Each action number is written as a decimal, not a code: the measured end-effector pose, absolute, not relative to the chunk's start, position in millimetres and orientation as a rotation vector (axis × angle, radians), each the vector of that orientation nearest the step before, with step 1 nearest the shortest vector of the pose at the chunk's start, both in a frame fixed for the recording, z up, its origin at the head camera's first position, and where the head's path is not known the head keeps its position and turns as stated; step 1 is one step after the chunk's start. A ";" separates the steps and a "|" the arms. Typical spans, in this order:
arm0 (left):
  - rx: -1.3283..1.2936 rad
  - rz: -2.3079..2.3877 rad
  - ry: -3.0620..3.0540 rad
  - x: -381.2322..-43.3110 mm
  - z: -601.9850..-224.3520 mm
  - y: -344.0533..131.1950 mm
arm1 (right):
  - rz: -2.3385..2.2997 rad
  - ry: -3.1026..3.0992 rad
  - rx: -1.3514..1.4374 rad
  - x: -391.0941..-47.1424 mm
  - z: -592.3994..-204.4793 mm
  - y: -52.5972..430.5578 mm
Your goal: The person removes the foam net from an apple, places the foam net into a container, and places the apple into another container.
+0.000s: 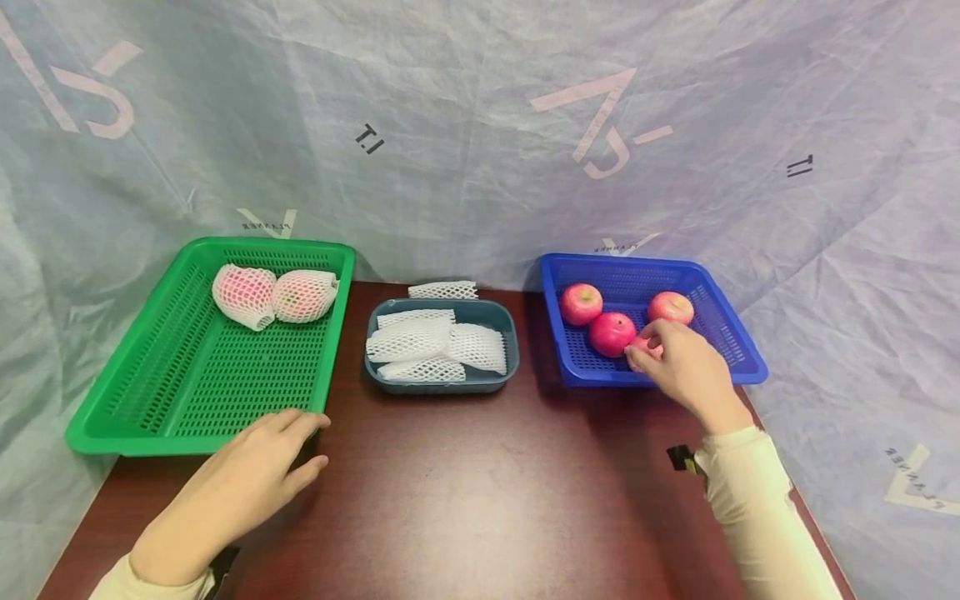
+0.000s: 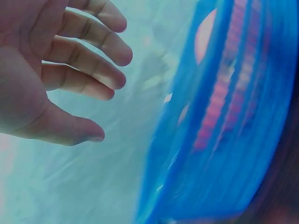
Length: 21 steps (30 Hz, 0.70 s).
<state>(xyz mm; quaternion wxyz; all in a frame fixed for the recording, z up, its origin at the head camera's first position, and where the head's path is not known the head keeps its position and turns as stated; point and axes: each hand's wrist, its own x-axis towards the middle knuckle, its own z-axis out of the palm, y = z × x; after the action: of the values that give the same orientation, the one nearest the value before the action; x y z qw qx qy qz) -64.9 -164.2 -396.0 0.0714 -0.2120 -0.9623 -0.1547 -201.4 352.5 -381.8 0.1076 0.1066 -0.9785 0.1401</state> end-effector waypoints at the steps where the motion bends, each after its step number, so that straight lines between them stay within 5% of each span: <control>1: -0.634 -0.466 -2.897 -65.1 -395.1 -164.1 | 0.411 -2.840 0.352 -193.0 -380.6 344.2; 10: -0.646 -0.469 -2.885 -68.2 -393.3 -162.7 | 0.472 -2.684 0.669 -137.8 -379.2 282.9; 21: -0.666 -0.446 -2.895 -95.4 -369.5 -171.0 | 0.514 -2.675 0.758 -125.3 -391.1 273.2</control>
<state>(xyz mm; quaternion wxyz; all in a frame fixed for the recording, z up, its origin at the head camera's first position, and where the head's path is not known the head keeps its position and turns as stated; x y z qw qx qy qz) -95.4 -171.0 -369.5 0.0688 -0.2213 -0.9614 -0.1481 -125.3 273.2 -391.1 0.1563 0.2646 -0.9345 0.1796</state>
